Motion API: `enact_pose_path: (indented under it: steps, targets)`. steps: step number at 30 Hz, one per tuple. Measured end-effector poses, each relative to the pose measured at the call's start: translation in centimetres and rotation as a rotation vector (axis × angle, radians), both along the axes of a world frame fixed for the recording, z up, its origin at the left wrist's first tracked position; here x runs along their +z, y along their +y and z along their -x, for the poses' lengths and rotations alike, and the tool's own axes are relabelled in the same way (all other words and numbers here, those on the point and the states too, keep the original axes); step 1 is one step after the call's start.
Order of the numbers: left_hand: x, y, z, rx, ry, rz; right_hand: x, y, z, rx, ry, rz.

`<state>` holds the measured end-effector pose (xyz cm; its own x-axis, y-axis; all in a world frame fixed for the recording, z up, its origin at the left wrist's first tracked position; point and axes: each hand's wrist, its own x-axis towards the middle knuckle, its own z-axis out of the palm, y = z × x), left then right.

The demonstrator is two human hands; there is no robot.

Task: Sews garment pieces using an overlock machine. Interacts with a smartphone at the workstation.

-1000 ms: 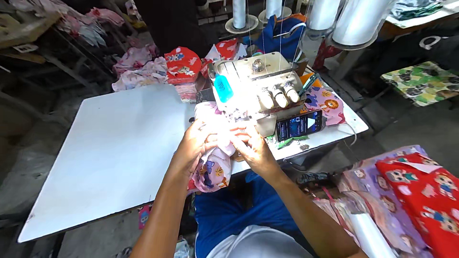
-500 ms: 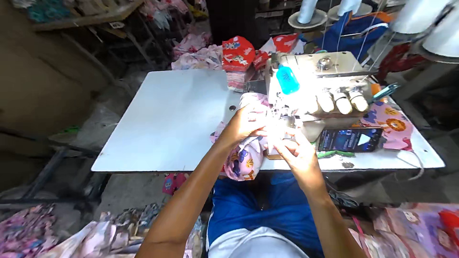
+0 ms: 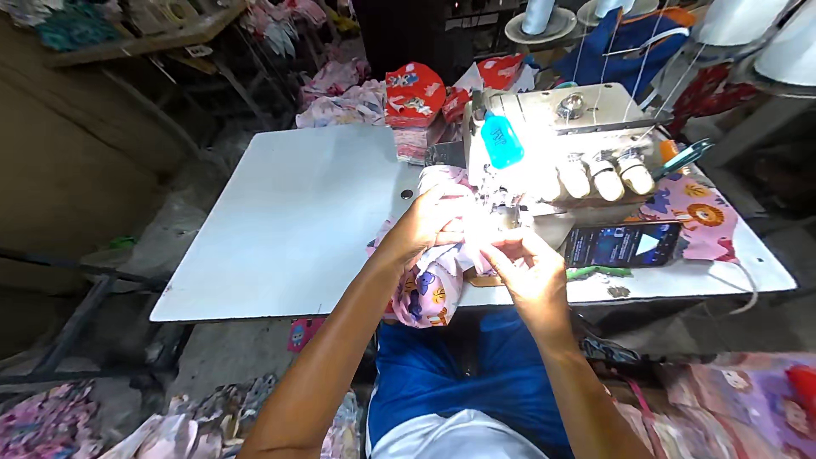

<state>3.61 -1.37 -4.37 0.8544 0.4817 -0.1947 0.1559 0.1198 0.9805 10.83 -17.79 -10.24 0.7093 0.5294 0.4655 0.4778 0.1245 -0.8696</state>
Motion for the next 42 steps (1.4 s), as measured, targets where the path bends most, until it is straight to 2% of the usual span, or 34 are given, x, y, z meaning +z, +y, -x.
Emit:
enact_pose_path:
  steps: [5, 11, 22, 29, 39, 42]
  targets:
    - [-0.1, 0.1, -0.3, -0.015, -0.013, -0.01, 0.6, -0.1, 0.7, 0.116, 0.162, -0.071]
    - [0.3, 0.0, 0.0, 0.022, 0.007, 0.084, 0.2, -0.6, 0.5, 0.225, 0.304, 0.002]
    - [0.8, -1.4, -0.2, 0.063, 0.08, -0.166, 0.3, -0.4, 0.5, 0.233, 0.206, 0.021]
    - [0.2, -0.7, 0.1, 0.093, 0.02, -0.063, 0.3, -0.8, 0.4, 0.273, 0.25, 0.007]
    - [-1.3, -0.1, -0.1, -0.001, 0.004, -0.454, -0.2, -1.0, 0.5, 0.208, 0.193, 0.041]
    - [-1.7, -0.4, 0.4, 0.055, 0.014, -0.714, -0.6, -1.2, 0.5, 0.222, 0.167, 0.056]
